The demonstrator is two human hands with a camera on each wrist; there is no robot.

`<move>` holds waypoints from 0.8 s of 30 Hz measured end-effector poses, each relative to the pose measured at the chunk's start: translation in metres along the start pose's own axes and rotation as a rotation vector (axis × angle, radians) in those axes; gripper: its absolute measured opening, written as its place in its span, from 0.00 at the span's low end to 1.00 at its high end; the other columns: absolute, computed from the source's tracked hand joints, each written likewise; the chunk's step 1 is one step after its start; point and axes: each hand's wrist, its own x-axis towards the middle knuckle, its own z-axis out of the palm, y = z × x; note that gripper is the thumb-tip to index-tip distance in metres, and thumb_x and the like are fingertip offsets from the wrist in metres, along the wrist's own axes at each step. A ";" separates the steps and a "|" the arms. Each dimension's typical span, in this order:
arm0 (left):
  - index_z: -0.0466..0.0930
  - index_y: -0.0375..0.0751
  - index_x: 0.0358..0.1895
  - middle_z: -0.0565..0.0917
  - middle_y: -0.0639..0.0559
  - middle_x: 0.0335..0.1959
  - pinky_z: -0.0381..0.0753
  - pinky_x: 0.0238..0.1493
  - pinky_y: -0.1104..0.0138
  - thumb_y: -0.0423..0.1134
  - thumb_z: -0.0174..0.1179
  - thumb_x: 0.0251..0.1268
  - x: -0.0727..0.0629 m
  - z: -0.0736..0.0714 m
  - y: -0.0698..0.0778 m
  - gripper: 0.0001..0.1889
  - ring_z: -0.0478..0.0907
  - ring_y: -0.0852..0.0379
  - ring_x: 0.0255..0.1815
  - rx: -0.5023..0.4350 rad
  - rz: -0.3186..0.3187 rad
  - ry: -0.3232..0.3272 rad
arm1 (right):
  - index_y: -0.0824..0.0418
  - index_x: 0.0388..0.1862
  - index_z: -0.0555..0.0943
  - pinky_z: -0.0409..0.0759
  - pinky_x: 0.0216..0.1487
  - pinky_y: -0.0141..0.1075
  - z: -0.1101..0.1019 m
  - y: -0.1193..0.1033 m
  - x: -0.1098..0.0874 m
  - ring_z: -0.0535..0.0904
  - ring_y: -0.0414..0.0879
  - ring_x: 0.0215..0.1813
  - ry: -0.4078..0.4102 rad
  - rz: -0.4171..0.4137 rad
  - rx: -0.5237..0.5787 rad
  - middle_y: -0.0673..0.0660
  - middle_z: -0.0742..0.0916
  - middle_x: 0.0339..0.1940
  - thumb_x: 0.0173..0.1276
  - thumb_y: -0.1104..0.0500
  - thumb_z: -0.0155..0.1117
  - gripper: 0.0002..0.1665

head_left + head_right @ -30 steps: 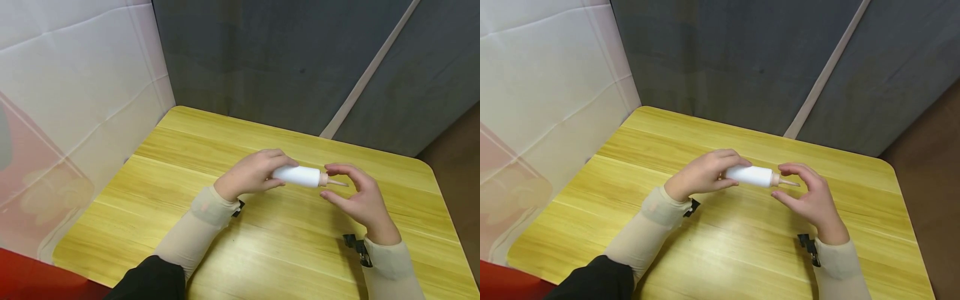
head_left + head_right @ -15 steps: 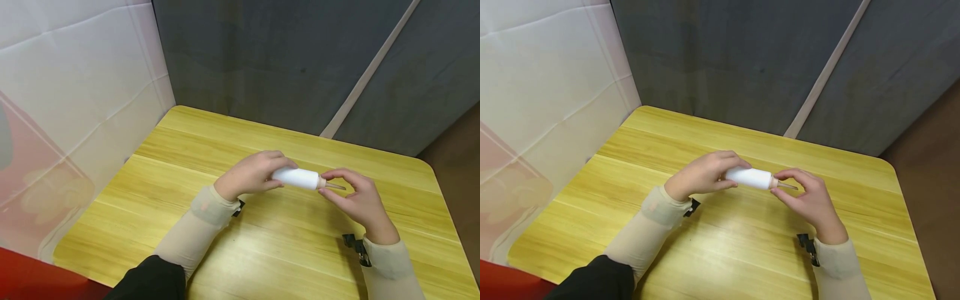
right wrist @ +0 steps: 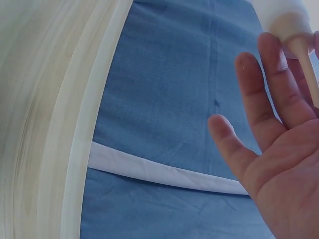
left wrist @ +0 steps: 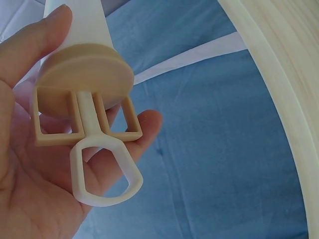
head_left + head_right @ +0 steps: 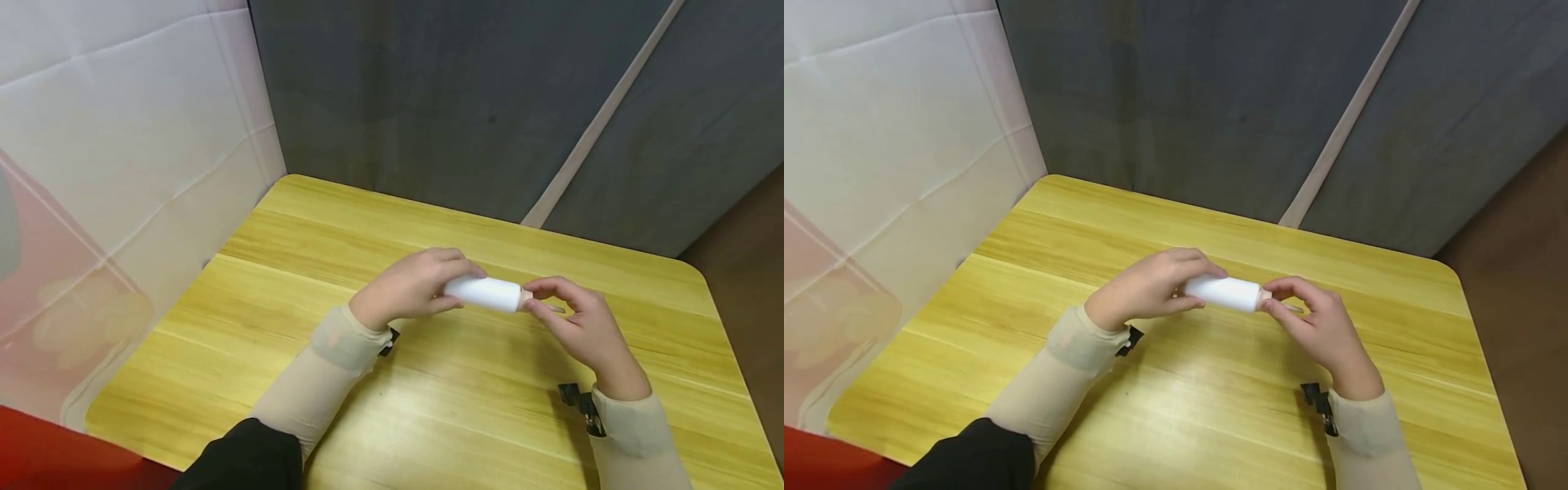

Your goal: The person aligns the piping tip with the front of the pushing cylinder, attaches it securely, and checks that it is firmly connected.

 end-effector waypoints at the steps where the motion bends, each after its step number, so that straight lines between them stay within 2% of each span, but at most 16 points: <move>1: 0.84 0.42 0.64 0.86 0.49 0.57 0.81 0.58 0.64 0.37 0.76 0.67 0.000 0.000 0.000 0.23 0.82 0.54 0.53 0.000 0.001 0.000 | 0.58 0.51 0.90 0.79 0.45 0.24 0.000 0.000 0.000 0.85 0.35 0.43 -0.001 0.004 0.002 0.50 0.92 0.42 0.64 0.73 0.77 0.19; 4: 0.84 0.42 0.64 0.86 0.49 0.57 0.81 0.58 0.64 0.37 0.76 0.67 0.001 0.000 0.000 0.23 0.82 0.54 0.53 0.002 0.003 -0.001 | 0.58 0.51 0.90 0.79 0.44 0.24 0.000 0.001 0.000 0.85 0.34 0.43 -0.005 0.019 0.006 0.51 0.92 0.42 0.67 0.72 0.75 0.16; 8: 0.84 0.42 0.64 0.86 0.48 0.57 0.80 0.58 0.64 0.37 0.77 0.66 0.000 0.000 0.001 0.23 0.82 0.54 0.53 -0.003 0.005 0.001 | 0.58 0.55 0.88 0.77 0.54 0.23 0.000 0.002 -0.001 0.84 0.33 0.49 -0.011 0.039 0.019 0.51 0.91 0.47 0.68 0.72 0.75 0.19; 11: 0.84 0.41 0.63 0.86 0.48 0.56 0.80 0.58 0.64 0.35 0.77 0.65 0.000 0.000 0.001 0.23 0.82 0.54 0.52 -0.008 0.010 0.008 | 0.59 0.57 0.87 0.74 0.61 0.25 -0.001 0.003 -0.001 0.83 0.35 0.55 -0.011 0.001 0.054 0.52 0.90 0.51 0.58 0.74 0.81 0.27; 14: 0.84 0.41 0.63 0.86 0.48 0.56 0.81 0.57 0.64 0.35 0.78 0.65 0.001 0.000 0.001 0.23 0.82 0.54 0.52 -0.007 0.013 0.010 | 0.61 0.55 0.87 0.76 0.64 0.29 -0.001 0.004 0.000 0.84 0.39 0.57 -0.005 -0.084 0.097 0.56 0.90 0.52 0.46 0.76 0.88 0.35; 18: 0.85 0.41 0.63 0.86 0.48 0.56 0.81 0.56 0.64 0.35 0.77 0.65 0.001 0.000 0.001 0.23 0.82 0.54 0.51 -0.014 0.001 -0.007 | 0.61 0.51 0.88 0.79 0.62 0.31 0.001 0.005 0.001 0.85 0.42 0.54 0.002 -0.166 0.122 0.58 0.90 0.49 0.41 0.78 0.88 0.36; 24: 0.84 0.41 0.64 0.86 0.48 0.57 0.81 0.58 0.64 0.35 0.76 0.66 0.001 0.000 0.001 0.23 0.82 0.55 0.52 -0.021 -0.007 -0.025 | 0.59 0.49 0.90 0.81 0.55 0.28 0.000 0.007 0.000 0.86 0.39 0.51 0.001 -0.130 0.069 0.53 0.91 0.47 0.45 0.77 0.87 0.31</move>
